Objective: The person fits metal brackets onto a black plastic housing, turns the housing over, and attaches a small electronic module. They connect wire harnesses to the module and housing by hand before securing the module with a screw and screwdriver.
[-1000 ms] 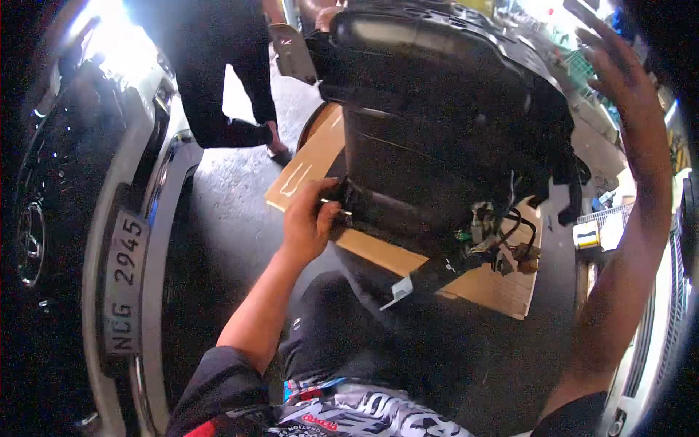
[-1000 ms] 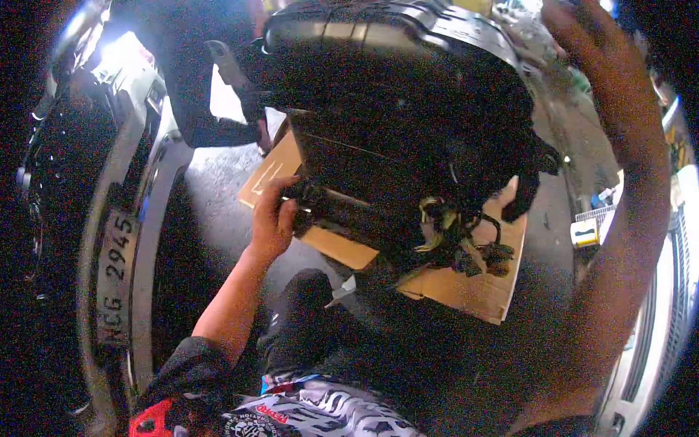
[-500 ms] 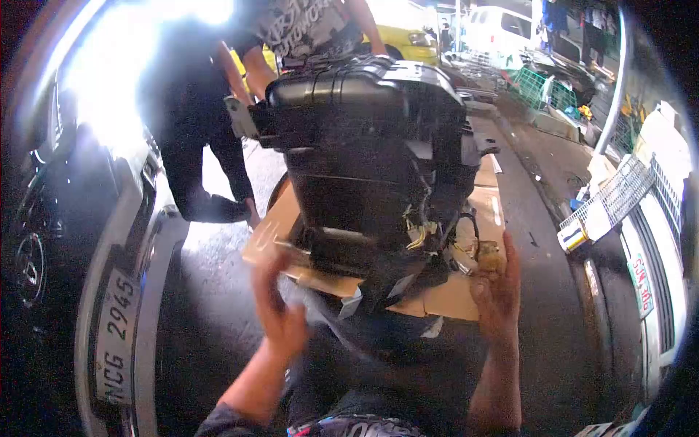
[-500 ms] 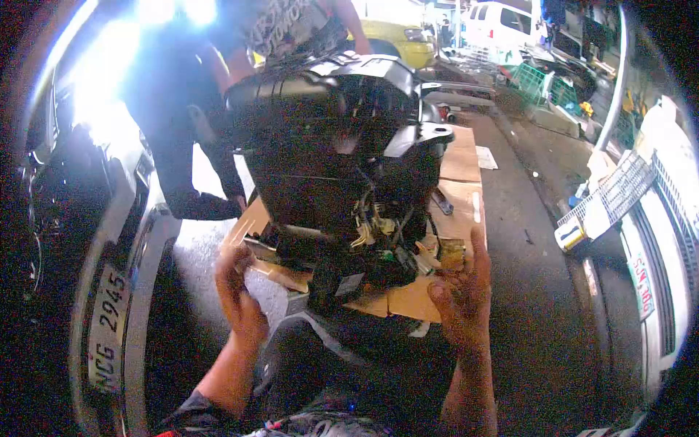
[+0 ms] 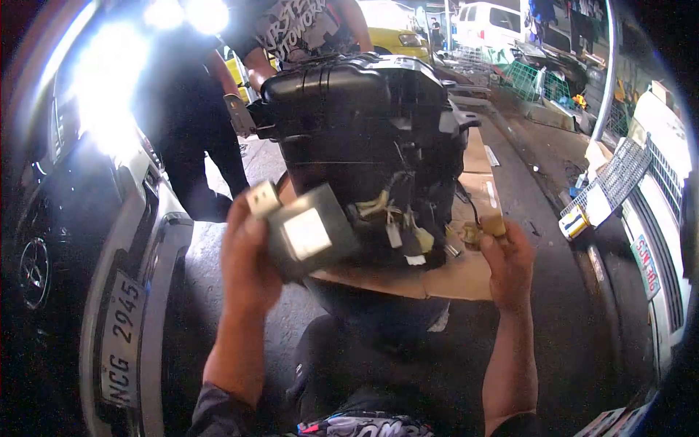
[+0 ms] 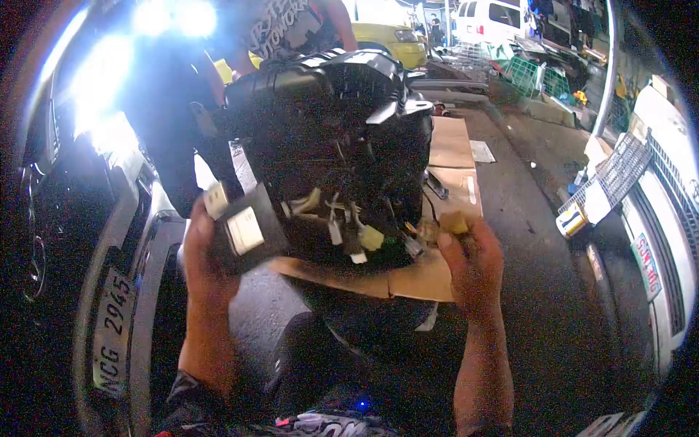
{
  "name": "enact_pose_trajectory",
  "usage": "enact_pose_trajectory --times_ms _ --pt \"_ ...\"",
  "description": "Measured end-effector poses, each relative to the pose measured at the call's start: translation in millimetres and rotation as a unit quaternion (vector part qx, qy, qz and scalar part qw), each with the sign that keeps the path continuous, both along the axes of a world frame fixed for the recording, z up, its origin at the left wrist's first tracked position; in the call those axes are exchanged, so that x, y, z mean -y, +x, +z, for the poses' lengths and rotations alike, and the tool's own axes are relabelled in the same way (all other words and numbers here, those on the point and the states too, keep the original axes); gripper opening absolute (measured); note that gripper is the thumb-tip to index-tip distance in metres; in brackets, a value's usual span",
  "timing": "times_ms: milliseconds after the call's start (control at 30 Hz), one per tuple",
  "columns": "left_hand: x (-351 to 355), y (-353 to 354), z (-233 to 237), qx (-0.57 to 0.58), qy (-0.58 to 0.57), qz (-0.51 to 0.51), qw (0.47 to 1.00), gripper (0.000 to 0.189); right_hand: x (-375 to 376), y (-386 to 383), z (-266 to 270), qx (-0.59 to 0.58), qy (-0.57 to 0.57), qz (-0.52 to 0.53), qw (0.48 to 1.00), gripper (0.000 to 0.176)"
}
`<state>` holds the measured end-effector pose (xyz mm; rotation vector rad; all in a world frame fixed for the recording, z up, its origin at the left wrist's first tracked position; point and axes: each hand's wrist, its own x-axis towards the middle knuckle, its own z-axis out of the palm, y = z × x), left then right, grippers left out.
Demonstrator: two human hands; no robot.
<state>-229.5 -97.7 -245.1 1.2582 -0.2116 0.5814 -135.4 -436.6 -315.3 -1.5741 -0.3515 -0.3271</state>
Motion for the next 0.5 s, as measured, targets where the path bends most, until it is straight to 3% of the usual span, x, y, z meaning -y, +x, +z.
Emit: enact_pose_trajectory --times_ms 67,167,267,367,500 --pt "-10.7 15.3 17.2 0.020 0.039 0.026 0.999 0.075 0.2 5.1 7.2 -0.010 -0.041 -0.022 0.999 0.027" --pt "-21.9 32.3 33.9 0.021 0.062 0.033 0.997 0.060 3.6 10.8 6.0 0.055 -0.017 -0.043 0.997 0.028" --pt "-34.5 46.3 37.7 0.012 0.066 0.022 0.998 0.051 -0.5 4.9 9.1 0.099 0.032 -0.129 0.986 0.028" --pt "-47.7 58.5 26.2 -0.010 0.063 0.013 0.998 0.046 0.7 -7.2 6.9 0.205 -0.075 -0.254 0.942 0.028" --pt "-41.8 59.6 7.8 -0.029 0.070 0.003 0.997 0.043 3.0 -37.3 -24.6 0.243 -0.176 -0.188 0.935 0.040"
